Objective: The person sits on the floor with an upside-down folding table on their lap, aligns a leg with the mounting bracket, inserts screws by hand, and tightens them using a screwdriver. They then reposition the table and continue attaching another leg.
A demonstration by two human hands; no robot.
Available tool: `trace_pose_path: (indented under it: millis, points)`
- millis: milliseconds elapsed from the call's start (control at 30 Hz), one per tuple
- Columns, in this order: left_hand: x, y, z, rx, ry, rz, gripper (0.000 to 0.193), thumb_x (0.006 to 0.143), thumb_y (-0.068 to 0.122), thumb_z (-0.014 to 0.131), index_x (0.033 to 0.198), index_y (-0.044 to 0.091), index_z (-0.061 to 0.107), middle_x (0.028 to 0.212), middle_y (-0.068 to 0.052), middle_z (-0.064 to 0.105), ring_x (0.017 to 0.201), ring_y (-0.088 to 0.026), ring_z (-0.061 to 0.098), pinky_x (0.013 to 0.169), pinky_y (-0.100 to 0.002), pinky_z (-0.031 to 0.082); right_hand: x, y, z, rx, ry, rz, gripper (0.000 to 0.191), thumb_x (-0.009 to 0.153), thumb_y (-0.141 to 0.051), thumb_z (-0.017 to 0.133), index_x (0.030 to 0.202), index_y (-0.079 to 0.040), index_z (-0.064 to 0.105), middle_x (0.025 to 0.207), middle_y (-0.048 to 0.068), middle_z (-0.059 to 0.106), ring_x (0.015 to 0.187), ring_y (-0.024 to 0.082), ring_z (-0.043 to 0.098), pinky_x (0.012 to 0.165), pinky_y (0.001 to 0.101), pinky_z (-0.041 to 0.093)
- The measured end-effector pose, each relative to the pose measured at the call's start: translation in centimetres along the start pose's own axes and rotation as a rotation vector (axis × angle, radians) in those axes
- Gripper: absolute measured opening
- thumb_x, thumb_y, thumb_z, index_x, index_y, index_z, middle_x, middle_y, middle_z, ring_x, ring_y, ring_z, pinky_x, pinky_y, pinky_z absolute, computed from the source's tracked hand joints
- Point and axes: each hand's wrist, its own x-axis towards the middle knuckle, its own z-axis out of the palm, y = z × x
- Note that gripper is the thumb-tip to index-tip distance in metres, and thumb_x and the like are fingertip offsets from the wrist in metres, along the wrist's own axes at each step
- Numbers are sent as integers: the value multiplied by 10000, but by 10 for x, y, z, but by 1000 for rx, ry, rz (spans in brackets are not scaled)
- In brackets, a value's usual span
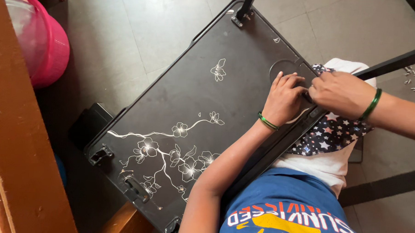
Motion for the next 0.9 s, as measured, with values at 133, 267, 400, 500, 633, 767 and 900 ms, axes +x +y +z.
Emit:
trace_pose_path:
  millis: [133, 267, 400, 500, 633, 767, 900]
  points:
    - [2, 0, 0, -4, 14, -4, 213, 796, 49, 665, 972, 132, 750, 1268, -64, 653, 1354, -265, 543, 1272, -505, 308, 5, 1, -3, -188, -100, -85, 141, 755, -182, 623, 829, -84, 692, 843, 80, 687, 796, 273, 697, 737, 388, 577]
    - [2, 2, 0, 0, 10, -20, 220, 794, 41, 663, 977, 125, 753, 1258, -65, 652, 1345, -262, 548, 1273, -500, 313, 11, 1, 0, -88, -146, 42, 115, 779, -185, 639, 751, -92, 701, 786, 91, 710, 788, 274, 725, 685, 399, 594]
    - [2, 0, 2, -1, 8, -19, 211, 788, 53, 674, 978, 106, 751, 1247, -73, 651, 1341, -268, 550, 1264, -507, 310, 18, 1, 6, 23, -341, 245, 123, 789, -202, 675, 768, -115, 758, 876, 121, 763, 870, 290, 759, 693, 406, 611]
    - [2, 0, 3, -22, 24, -18, 234, 778, 36, 661, 964, 129, 766, 1237, -73, 655, 1326, -270, 556, 1265, -511, 313, 25, -6, 9, 123, -411, 516, 140, 801, -179, 702, 846, -72, 780, 923, 180, 771, 871, 311, 775, 719, 416, 616]
    - [2, 0, 2, -3, 15, -20, 219, 802, 46, 672, 985, 125, 764, 1243, -68, 659, 1344, -267, 556, 1268, -510, 315, 20, -13, 6, 217, -375, 622, 182, 817, -200, 692, 846, -48, 787, 948, 193, 760, 871, 348, 769, 733, 452, 615]
    - [0, 1, -2, -12, 30, 5, 225, 799, 36, 665, 977, 131, 764, 1263, -72, 658, 1355, -270, 551, 1273, -511, 314, 11, -18, -2, 262, -401, 643, 233, 858, -233, 641, 892, -53, 785, 935, 205, 772, 900, 364, 761, 783, 470, 609]
    - [-4, 2, -8, -13, 3, 29, 245, 794, 38, 667, 996, 133, 767, 1275, -81, 648, 1365, -278, 540, 1275, -516, 311, -11, -23, -11, 364, -434, 660, 287, 908, -256, 583, 1058, -59, 729, 946, 182, 770, 900, 367, 749, 814, 489, 595]
